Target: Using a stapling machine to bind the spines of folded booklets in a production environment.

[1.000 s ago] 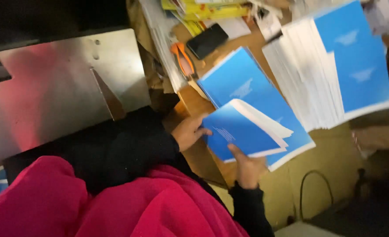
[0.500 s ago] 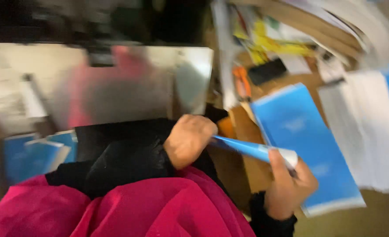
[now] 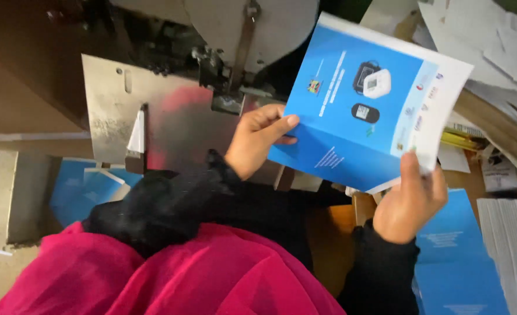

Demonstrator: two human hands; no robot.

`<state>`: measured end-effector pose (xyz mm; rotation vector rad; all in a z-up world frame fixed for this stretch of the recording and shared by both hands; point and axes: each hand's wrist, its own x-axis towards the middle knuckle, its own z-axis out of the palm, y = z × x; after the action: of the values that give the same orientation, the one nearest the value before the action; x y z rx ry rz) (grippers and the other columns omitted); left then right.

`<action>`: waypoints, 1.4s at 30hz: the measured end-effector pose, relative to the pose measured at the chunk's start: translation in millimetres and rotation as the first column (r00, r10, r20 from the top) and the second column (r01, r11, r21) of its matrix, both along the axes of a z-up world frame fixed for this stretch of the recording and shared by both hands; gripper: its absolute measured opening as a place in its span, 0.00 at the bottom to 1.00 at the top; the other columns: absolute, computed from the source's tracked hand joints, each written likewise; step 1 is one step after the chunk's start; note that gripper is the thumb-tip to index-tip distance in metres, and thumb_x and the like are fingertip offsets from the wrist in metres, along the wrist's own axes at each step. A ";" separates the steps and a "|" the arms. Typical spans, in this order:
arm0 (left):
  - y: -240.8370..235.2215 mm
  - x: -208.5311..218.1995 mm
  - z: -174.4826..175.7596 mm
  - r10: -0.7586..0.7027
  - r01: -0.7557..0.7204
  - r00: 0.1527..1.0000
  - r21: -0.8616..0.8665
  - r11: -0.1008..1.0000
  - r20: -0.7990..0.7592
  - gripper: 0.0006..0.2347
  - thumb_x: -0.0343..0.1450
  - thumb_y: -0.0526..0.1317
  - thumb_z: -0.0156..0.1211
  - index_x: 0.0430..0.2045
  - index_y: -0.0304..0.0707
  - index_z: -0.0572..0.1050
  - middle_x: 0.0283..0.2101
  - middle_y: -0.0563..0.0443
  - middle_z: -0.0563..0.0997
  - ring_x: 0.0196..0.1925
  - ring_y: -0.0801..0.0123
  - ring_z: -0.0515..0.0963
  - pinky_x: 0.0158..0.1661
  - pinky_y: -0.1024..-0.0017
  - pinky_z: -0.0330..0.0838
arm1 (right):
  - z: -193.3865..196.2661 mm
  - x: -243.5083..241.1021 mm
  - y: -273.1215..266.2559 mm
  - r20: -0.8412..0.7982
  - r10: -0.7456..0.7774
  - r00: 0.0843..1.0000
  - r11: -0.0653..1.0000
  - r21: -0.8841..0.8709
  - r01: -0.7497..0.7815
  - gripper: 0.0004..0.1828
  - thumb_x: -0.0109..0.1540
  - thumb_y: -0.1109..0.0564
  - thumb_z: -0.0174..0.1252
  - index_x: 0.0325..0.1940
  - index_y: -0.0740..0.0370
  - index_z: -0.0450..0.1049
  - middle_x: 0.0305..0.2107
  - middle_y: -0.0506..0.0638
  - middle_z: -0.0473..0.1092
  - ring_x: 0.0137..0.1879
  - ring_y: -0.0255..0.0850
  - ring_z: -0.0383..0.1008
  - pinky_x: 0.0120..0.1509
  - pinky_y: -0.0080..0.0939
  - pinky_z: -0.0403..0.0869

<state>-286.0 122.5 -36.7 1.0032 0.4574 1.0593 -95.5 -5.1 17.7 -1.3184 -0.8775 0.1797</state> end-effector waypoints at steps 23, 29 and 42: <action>112.8 -192.8 -77.7 0.734 -0.448 0.023 0.650 0.614 -0.678 0.09 0.62 0.46 0.71 0.24 0.48 0.75 0.25 0.57 0.80 0.33 0.56 0.82 0.34 0.58 0.75 | -109.1 -90.2 177.7 0.774 0.287 0.564 0.907 -0.409 0.099 0.08 0.62 0.46 0.60 0.37 0.46 0.69 0.20 0.43 0.71 0.33 0.49 0.75 0.40 0.51 0.73; 91.1 -168.5 -74.7 0.852 -0.423 0.079 0.757 0.498 -0.517 0.07 0.66 0.39 0.69 0.27 0.44 0.74 0.29 0.51 0.80 0.34 0.53 0.81 0.34 0.58 0.75 | -96.6 -80.4 180.7 0.861 0.169 0.480 0.968 -0.235 0.082 0.09 0.54 0.48 0.68 0.30 0.46 0.74 0.28 0.39 0.64 0.40 0.42 0.68 0.40 0.47 0.68; 54.5 -108.6 -67.7 0.690 -0.461 0.461 0.514 0.724 -0.558 0.11 0.65 0.33 0.68 0.33 0.41 0.70 0.28 0.51 0.75 0.32 0.53 0.81 0.32 0.60 0.75 | -100.2 -73.3 179.3 0.754 0.374 0.541 0.924 -0.356 -0.142 0.10 0.56 0.57 0.67 0.40 0.53 0.76 0.34 0.47 0.72 0.42 0.48 0.73 0.50 0.50 0.70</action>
<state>-394.7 177.0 -104.4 1.6087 1.4389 1.3384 -168.8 174.2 -82.4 -1.5121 -1.9205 -0.1188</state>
